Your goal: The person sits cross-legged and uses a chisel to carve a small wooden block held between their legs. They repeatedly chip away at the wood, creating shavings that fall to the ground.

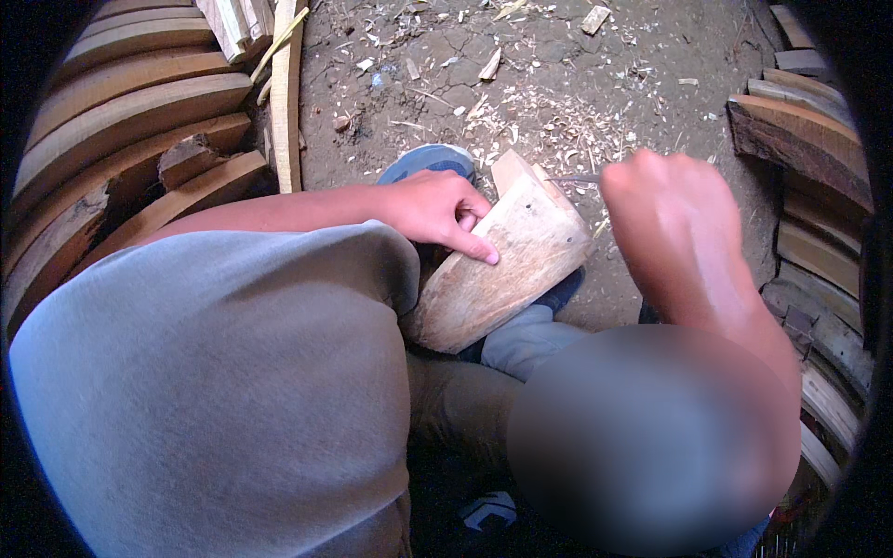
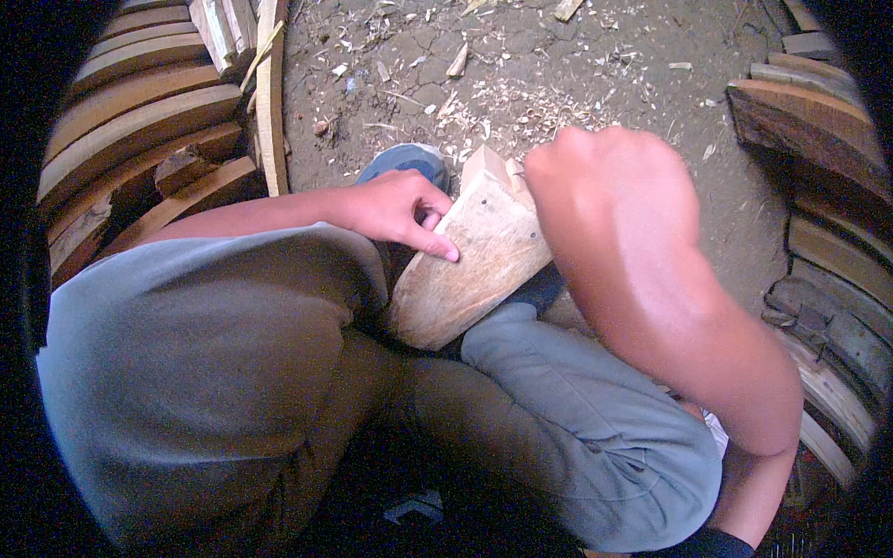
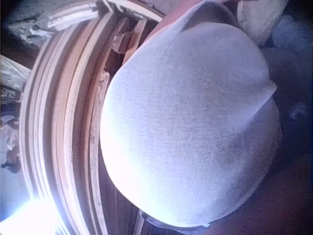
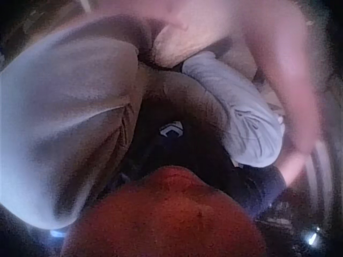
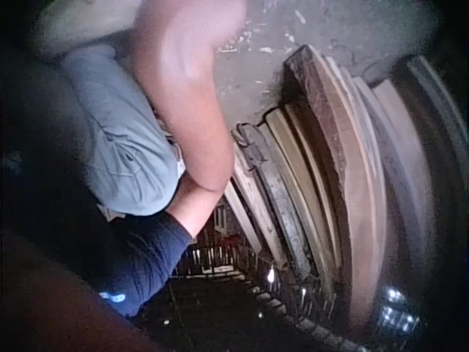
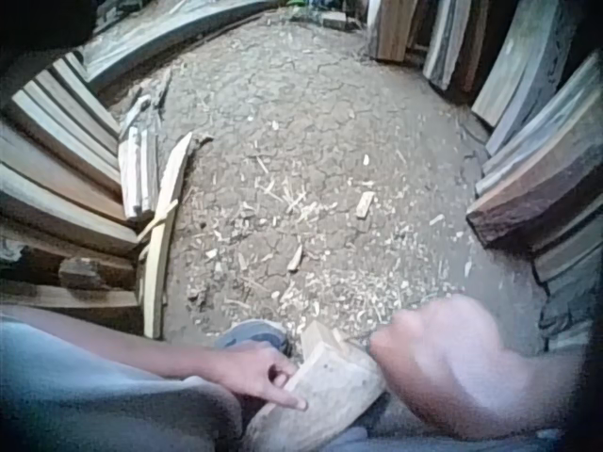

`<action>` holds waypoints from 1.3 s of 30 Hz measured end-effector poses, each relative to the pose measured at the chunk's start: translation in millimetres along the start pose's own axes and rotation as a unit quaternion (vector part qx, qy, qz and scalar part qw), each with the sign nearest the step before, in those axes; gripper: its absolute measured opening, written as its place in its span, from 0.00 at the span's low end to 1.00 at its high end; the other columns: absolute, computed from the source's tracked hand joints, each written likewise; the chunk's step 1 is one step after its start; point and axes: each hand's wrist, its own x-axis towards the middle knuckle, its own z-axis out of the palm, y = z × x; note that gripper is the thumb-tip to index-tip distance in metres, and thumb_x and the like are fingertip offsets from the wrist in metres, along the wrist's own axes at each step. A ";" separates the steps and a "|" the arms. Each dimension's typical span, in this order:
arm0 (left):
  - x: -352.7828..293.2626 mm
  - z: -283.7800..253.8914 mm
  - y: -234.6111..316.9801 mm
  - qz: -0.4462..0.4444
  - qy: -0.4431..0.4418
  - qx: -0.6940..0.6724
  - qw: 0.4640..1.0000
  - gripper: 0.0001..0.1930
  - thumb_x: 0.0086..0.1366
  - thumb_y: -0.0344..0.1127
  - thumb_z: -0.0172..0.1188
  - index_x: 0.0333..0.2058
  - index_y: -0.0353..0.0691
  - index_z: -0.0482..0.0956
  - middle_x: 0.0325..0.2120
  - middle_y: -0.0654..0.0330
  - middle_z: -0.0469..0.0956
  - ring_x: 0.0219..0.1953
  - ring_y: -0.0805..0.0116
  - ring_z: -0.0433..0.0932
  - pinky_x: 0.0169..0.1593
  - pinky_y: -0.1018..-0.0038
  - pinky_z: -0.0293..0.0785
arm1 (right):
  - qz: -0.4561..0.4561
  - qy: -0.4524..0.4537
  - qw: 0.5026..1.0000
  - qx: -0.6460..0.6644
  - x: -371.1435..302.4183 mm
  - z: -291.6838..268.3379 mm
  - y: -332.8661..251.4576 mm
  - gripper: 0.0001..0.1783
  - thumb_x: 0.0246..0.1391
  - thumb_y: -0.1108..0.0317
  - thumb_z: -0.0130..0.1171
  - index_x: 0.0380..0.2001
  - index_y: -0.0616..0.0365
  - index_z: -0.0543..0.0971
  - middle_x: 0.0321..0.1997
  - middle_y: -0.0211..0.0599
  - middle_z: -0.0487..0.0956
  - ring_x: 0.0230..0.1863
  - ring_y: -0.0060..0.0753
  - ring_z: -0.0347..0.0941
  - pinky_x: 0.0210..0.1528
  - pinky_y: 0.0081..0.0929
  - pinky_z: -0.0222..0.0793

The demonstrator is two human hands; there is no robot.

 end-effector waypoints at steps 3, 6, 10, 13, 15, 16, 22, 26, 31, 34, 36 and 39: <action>-0.7 -1.2 2.3 0.001 -0.001 0.005 1.000 0.31 0.58 0.67 0.71 0.23 0.39 0.79 0.16 0.66 0.72 0.23 0.71 0.72 0.31 0.66 0.65 | 0.016 -0.071 0.997 -0.034 12.6 -3.9 -8.2 0.05 0.52 0.73 0.64 0.28 0.51 0.88 0.32 0.40 0.87 0.38 0.40 0.87 0.40 0.32 0.83; 0.7 0.7 0.1 0.002 0.001 -0.001 1.000 0.31 0.58 0.67 0.70 0.22 0.40 0.78 0.16 0.66 0.71 0.23 0.71 0.71 0.31 0.66 0.65 | 0.021 -0.107 0.993 -0.038 13.2 -12.0 -9.4 0.06 0.53 0.73 0.64 0.31 0.51 0.88 0.34 0.40 0.87 0.40 0.39 0.88 0.41 0.32 0.83; -0.7 1.1 -2.9 0.000 0.000 0.004 1.000 0.32 0.58 0.67 0.70 0.21 0.40 0.77 0.16 0.66 0.72 0.23 0.71 0.72 0.30 0.66 0.65 | -0.009 -0.076 0.997 -0.030 17.3 -7.2 -1.9 0.06 0.52 0.73 0.65 0.32 0.51 0.89 0.36 0.40 0.88 0.41 0.38 0.88 0.41 0.31 0.84; 2.9 0.5 -0.4 0.006 0.002 0.008 1.000 0.32 0.58 0.67 0.70 0.21 0.40 0.77 0.16 0.65 0.72 0.24 0.71 0.73 0.31 0.66 0.65 | 0.011 -0.103 0.994 -0.038 19.6 -9.2 -1.8 0.06 0.52 0.74 0.65 0.32 0.52 0.89 0.36 0.40 0.88 0.42 0.39 0.88 0.41 0.31 0.84; 10.2 0.7 -1.4 0.019 -0.004 0.009 1.000 0.32 0.58 0.67 0.70 0.21 0.40 0.77 0.16 0.65 0.73 0.24 0.70 0.73 0.31 0.66 0.66 | 0.027 -0.123 0.991 -0.041 17.5 -9.5 -1.7 0.05 0.51 0.74 0.64 0.30 0.53 0.87 0.34 0.42 0.87 0.41 0.41 0.87 0.41 0.33 0.83; 15.7 0.3 -1.0 0.028 -0.009 0.011 0.999 0.32 0.58 0.67 0.70 0.21 0.40 0.77 0.16 0.65 0.73 0.24 0.70 0.74 0.31 0.66 0.66 | 0.029 -0.125 0.991 -0.035 15.2 -5.1 -1.2 0.04 0.51 0.73 0.62 0.29 0.54 0.85 0.33 0.43 0.85 0.40 0.43 0.86 0.42 0.35 0.82; -2.2 1.7 -1.6 0.001 0.006 -0.001 1.000 0.32 0.58 0.67 0.70 0.21 0.39 0.78 0.16 0.64 0.73 0.23 0.69 0.74 0.31 0.65 0.66 | -0.014 -0.078 0.996 -0.031 26.2 2.8 1.1 0.05 0.50 0.74 0.64 0.29 0.53 0.87 0.33 0.42 0.87 0.40 0.40 0.87 0.41 0.33 0.83; 1.0 -3.9 4.4 0.022 0.016 0.004 1.000 0.31 0.58 0.63 0.73 0.19 0.40 0.75 0.14 0.67 0.70 0.22 0.74 0.70 0.28 0.67 0.63 | 0.048 -0.145 0.987 -0.039 20.8 0.7 -4.9 0.06 0.49 0.74 0.66 0.30 0.51 0.89 0.33 0.41 0.88 0.41 0.38 0.88 0.40 0.31 0.84; -1.9 -1.2 -0.2 -0.001 0.009 0.017 1.000 0.31 0.57 0.67 0.71 0.22 0.40 0.79 0.17 0.64 0.74 0.24 0.69 0.74 0.31 0.65 0.66 | 0.029 -0.105 0.994 -0.034 16.2 5.4 -6.3 0.07 0.50 0.74 0.65 0.29 0.50 0.89 0.32 0.40 0.88 0.39 0.38 0.88 0.39 0.32 0.84; 3.0 -0.7 0.7 -0.003 -0.003 0.002 1.000 0.31 0.57 0.67 0.71 0.23 0.40 0.79 0.18 0.64 0.74 0.25 0.69 0.74 0.32 0.65 0.67 | 0.017 -0.094 0.995 -0.026 14.3 15.6 -7.9 0.07 0.51 0.74 0.64 0.30 0.50 0.89 0.32 0.40 0.88 0.39 0.38 0.88 0.38 0.32 0.84; -0.1 0.5 2.0 0.012 0.007 0.003 1.000 0.30 0.58 0.64 0.72 0.22 0.39 0.78 0.16 0.66 0.72 0.23 0.72 0.72 0.29 0.66 0.65 | 0.021 -0.100 0.994 -0.028 17.9 15.8 -8.3 0.07 0.51 0.74 0.64 0.30 0.50 0.89 0.32 0.40 0.88 0.40 0.38 0.88 0.38 0.32 0.84; 1.7 0.4 -2.0 0.020 0.011 -0.003 1.000 0.29 0.58 0.63 0.73 0.21 0.39 0.77 0.15 0.66 0.71 0.22 0.72 0.71 0.28 0.67 0.64 | 0.037 -0.139 0.989 -0.035 20.7 11.1 -12.1 0.07 0.52 0.74 0.64 0.30 0.50 0.89 0.34 0.40 0.88 0.40 0.38 0.88 0.39 0.32 0.84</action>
